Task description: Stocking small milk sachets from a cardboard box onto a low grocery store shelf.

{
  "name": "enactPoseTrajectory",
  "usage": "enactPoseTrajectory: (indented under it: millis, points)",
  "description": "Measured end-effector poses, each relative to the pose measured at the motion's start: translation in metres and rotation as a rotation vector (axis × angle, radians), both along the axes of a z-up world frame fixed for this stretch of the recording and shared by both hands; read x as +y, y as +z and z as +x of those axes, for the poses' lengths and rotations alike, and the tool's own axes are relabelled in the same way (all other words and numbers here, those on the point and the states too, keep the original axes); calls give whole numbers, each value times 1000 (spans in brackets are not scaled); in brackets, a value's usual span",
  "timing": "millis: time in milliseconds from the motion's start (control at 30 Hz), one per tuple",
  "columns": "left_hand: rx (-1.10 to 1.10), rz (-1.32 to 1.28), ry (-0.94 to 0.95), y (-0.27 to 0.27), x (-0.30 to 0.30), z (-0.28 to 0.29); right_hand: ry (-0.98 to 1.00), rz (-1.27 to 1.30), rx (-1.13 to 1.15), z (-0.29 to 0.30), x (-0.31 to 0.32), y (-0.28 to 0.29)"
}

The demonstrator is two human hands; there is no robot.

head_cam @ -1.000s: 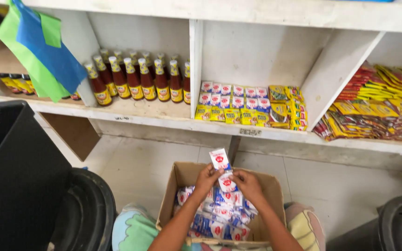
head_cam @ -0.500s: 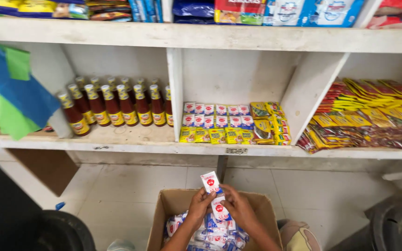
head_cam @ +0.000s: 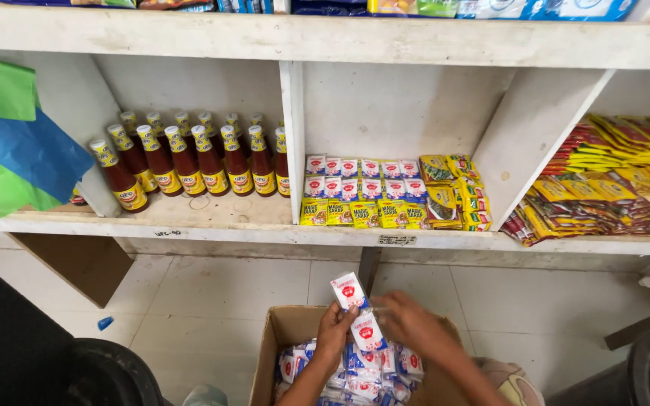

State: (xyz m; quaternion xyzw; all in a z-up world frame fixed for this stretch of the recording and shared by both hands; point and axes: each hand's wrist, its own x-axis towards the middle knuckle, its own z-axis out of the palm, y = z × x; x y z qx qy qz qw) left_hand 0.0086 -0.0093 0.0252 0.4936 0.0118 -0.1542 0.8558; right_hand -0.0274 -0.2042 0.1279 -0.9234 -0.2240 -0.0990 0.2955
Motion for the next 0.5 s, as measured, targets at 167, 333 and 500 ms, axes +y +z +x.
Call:
enactPoseTrajectory:
  millis: [167, 333, 500]
  points:
    - [21, -14, 40, 3, 0, 1, -91, -147, -100, 105, -38, -19]
    - [5, 49, 24, 2, 3, 5, -269, -278, -203, 167, -35, -18]
    - [-24, -15, 34, -17, 0, 14, -412, -506, -38, 191, -18, -10]
